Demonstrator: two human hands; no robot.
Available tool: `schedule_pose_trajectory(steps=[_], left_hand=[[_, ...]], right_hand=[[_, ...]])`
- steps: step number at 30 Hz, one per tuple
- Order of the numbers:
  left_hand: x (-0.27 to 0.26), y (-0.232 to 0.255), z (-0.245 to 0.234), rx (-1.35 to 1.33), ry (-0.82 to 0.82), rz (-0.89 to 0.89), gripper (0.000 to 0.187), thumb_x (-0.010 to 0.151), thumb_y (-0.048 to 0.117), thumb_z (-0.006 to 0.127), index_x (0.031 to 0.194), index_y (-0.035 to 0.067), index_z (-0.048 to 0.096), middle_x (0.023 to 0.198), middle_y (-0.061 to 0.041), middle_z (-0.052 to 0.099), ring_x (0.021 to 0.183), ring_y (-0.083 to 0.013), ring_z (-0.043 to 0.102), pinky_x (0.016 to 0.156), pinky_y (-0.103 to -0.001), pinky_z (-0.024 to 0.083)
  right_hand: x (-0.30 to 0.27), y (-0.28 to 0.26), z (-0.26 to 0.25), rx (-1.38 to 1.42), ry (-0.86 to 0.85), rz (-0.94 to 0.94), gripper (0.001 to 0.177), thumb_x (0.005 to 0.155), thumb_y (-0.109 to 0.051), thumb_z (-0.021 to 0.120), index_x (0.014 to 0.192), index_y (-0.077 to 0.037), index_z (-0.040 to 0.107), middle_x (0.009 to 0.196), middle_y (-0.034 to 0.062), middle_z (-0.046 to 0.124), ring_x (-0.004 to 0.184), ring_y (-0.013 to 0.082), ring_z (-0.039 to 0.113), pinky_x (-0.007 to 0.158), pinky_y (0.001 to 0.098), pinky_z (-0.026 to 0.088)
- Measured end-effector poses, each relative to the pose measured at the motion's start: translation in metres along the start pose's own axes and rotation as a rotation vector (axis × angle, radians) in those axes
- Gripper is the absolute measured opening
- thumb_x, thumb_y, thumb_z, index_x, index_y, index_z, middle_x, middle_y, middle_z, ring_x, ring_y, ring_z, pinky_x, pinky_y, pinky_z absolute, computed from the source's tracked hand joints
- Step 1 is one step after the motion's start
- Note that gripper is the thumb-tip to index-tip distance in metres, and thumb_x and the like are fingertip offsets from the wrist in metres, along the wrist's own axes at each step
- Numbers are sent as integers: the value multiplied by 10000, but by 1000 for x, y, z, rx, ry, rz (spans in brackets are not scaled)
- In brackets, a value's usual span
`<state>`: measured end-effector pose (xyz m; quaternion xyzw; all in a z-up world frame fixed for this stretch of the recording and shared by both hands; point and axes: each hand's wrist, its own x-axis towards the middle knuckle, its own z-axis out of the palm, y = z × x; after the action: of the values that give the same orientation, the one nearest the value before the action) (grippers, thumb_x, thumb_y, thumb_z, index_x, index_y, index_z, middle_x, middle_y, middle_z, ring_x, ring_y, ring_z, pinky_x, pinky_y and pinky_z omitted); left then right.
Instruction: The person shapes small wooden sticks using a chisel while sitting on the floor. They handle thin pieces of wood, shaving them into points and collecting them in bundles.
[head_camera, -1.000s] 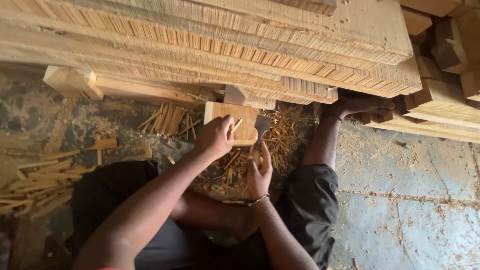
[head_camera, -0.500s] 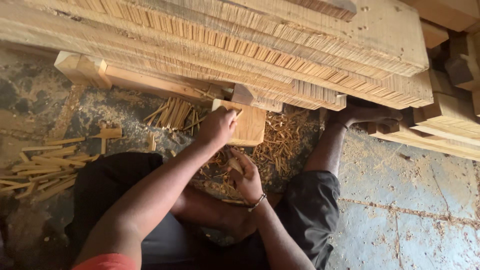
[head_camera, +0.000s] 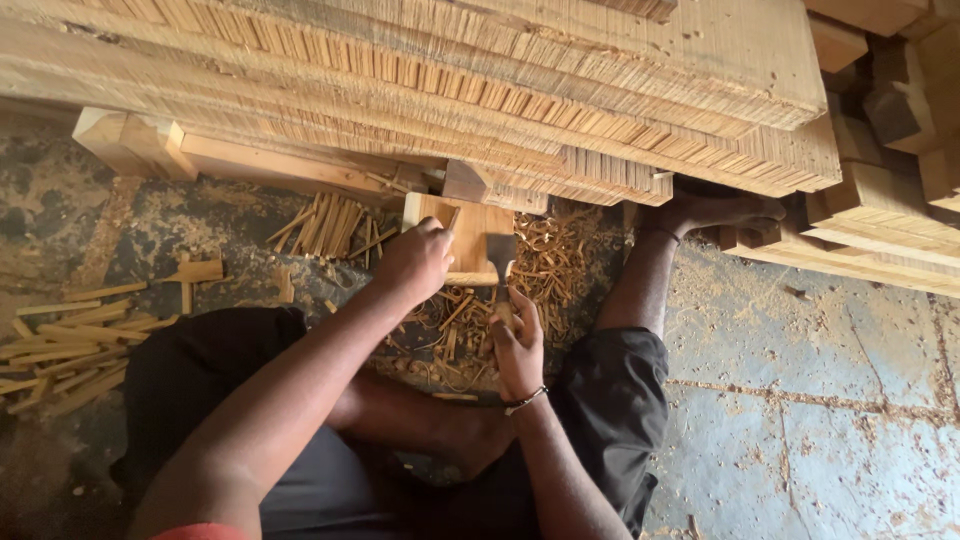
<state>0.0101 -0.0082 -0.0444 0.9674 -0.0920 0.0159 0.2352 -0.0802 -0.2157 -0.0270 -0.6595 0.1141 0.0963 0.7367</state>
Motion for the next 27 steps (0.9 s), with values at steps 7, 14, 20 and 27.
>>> schedule_pose_trajectory(steps=[7,14,20,27], left_hand=[[3,-4,5,81,54,69,221,924,104,714,1098,-29,681,963,-138,670,784,-199,672,667,-325,614],[-2,4,-12,109,148,142,481,855,251,773,1234,-22,659,1063,-191,678,841,-248,696,676,-334,625],[-24,31,-29,-228,318,416,492,890,327,776,1216,-28,677,1058,-175,716,906,-279,708,757,-395,623],[-41,65,-16,-459,-99,582,237,913,291,596,781,102,650,724,-97,668,659,-305,665,613,-472,536]], right_hand=[[-17,-6,20,-6,-27,112,636,942,-24,572,1542,-157,405,903,18,655,577,53,550,437,194,413],[-25,-4,24,131,-75,90,720,930,22,546,1596,-161,343,919,24,653,602,71,587,485,218,478],[-49,2,17,68,-77,106,720,914,48,522,1580,-179,367,867,16,644,570,67,574,431,195,434],[-51,30,21,116,-110,140,155,917,38,573,1054,-32,550,736,30,600,504,80,541,381,224,393]])
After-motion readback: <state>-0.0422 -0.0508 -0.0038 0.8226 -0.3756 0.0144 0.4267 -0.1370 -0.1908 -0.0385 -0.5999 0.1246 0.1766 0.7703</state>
